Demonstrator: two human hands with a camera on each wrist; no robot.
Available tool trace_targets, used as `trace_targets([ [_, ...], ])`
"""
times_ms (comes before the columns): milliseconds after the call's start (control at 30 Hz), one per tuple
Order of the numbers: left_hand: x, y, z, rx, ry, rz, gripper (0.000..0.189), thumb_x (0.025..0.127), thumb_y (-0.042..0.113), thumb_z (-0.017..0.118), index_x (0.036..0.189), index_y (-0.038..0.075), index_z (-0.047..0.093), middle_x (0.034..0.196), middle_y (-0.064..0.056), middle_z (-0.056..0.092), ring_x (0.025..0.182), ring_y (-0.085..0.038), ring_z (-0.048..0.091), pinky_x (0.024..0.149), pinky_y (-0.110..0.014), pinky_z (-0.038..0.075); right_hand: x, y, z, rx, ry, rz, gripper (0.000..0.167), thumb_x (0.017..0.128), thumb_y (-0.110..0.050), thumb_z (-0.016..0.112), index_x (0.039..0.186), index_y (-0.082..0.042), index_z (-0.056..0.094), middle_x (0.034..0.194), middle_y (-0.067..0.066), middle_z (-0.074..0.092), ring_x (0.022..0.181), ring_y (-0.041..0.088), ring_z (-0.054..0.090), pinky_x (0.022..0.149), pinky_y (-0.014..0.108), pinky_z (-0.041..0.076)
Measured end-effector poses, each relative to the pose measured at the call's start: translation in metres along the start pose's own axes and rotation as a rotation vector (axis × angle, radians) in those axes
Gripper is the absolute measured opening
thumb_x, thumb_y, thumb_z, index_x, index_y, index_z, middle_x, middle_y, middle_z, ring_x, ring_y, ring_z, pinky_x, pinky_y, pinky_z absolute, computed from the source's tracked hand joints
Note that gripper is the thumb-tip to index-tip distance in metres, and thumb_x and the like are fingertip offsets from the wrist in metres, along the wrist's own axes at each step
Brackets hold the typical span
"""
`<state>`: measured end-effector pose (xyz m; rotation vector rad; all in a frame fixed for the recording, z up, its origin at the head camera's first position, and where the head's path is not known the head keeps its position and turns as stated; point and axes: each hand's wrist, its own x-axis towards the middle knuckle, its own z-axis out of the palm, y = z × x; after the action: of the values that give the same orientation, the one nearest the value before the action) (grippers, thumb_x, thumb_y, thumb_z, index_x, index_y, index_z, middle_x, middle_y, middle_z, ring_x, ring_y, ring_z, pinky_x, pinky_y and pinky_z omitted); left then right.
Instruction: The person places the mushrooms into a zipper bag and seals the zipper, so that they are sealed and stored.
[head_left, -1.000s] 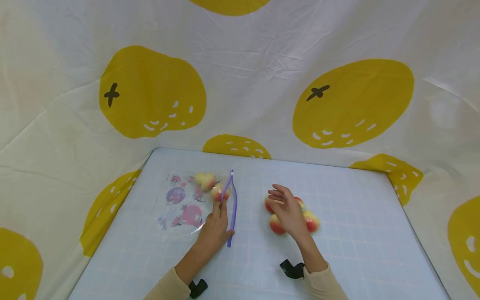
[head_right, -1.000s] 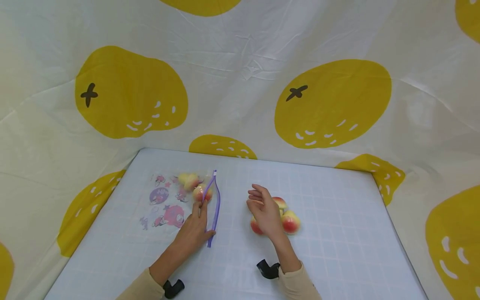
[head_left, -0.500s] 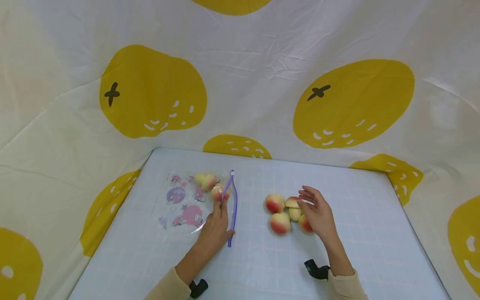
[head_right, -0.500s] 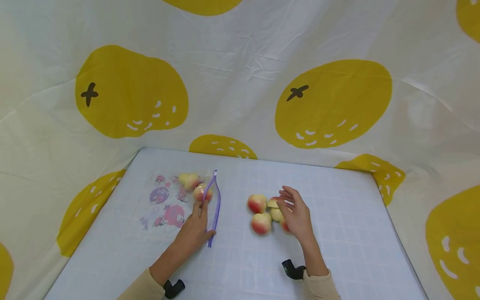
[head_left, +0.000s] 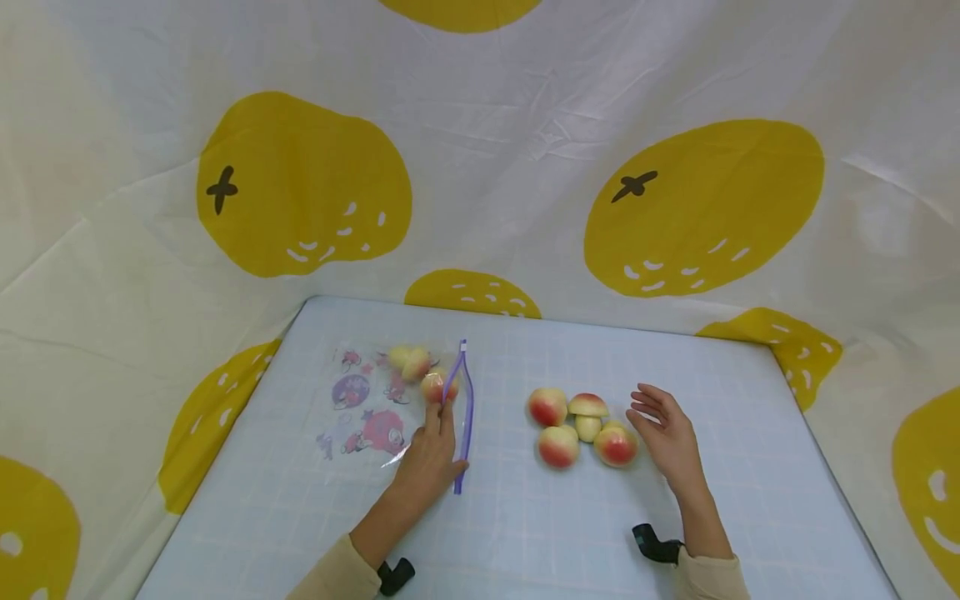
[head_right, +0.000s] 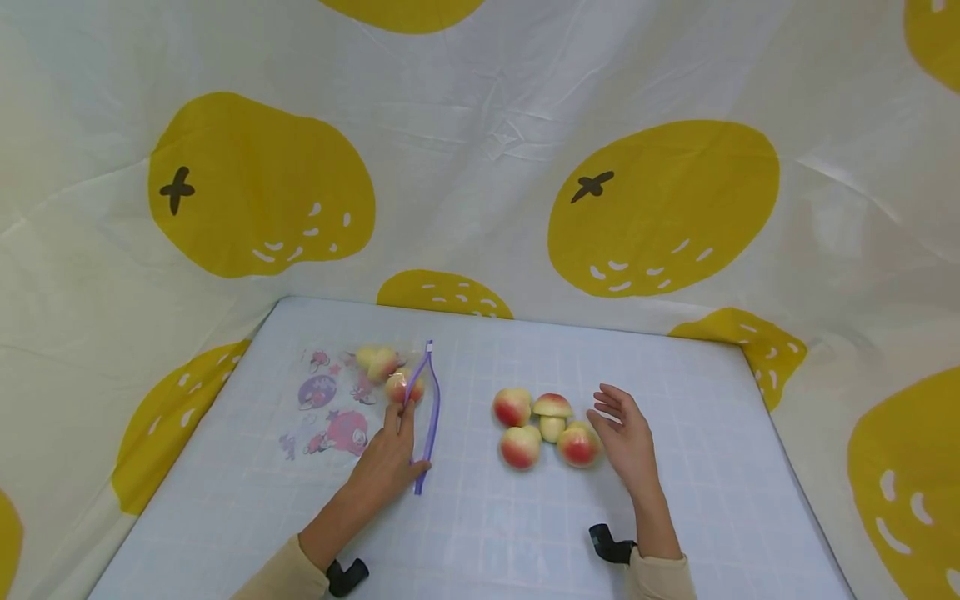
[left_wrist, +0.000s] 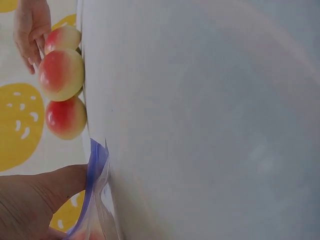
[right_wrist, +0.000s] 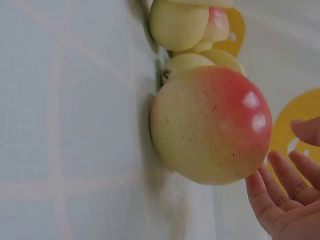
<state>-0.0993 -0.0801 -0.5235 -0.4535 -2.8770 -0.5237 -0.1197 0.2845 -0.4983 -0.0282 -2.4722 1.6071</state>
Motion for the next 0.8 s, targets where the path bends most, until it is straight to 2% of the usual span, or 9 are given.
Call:
trace_targets([
  [167,0.000,-0.002,0.002,0.002,-0.007,0.002,0.105,0.070,0.026,0.094,0.144,-0.017,0.033,0.135,-0.030,0.037,0.083,-0.037,0.065,0.074,-0.040,0.059,0.001,0.015,-0.009,0.029,-0.087,0.027,0.056,0.098,-0.018,0.068,0.147,-0.003,0.044,0.138,0.022,0.054,0.121,0.035,0.054,0.089,0.008,0.043],
  [367,0.000,-0.001,0.002,-0.004,-0.005,-0.002,0.104,0.069,0.025,0.094,0.143,-0.018,0.034,0.132,-0.029,0.038,0.082,-0.036,0.064,0.073,-0.038,0.059,0.002,0.036,-0.022,0.119,-0.301,0.063,0.067,0.097,-0.018,0.069,0.153,-0.005,0.034,0.148,0.024,0.042,0.133,0.039,0.043,0.093,0.013,0.044],
  [500,0.000,-0.001,0.002,0.002,-0.007,-0.004,0.104,0.070,0.025,0.094,0.143,-0.018,0.034,0.133,-0.030,0.038,0.083,-0.036,0.065,0.074,-0.038,0.059,0.000,0.043,-0.026,0.109,-0.433,0.097,0.074,0.094,-0.016,0.071,0.155,-0.006,0.030,0.152,0.024,0.038,0.137,0.043,0.036,0.094,0.014,0.042],
  [633,0.000,-0.001,0.002,0.006,-0.014,-0.007,0.104,0.070,0.026,0.094,0.144,-0.017,0.034,0.134,-0.030,0.038,0.085,-0.036,0.065,0.075,-0.038,0.059,0.000,0.045,-0.026,0.067,-0.487,0.125,0.080,0.091,-0.017,0.075,0.156,-0.009,0.029,0.151,0.025,0.038,0.134,0.044,0.040,0.095,0.017,0.043],
  [800,0.000,-0.001,0.002,0.004,-0.021,-0.015,0.103,0.071,0.027,0.093,0.144,-0.017,0.035,0.134,-0.030,0.038,0.087,-0.036,0.065,0.076,-0.037,0.059,0.001,0.046,-0.027,0.042,-0.519,0.165,0.083,0.089,-0.019,0.077,0.157,-0.012,0.029,0.149,0.023,0.041,0.125,0.039,0.051,0.096,0.027,0.046],
])
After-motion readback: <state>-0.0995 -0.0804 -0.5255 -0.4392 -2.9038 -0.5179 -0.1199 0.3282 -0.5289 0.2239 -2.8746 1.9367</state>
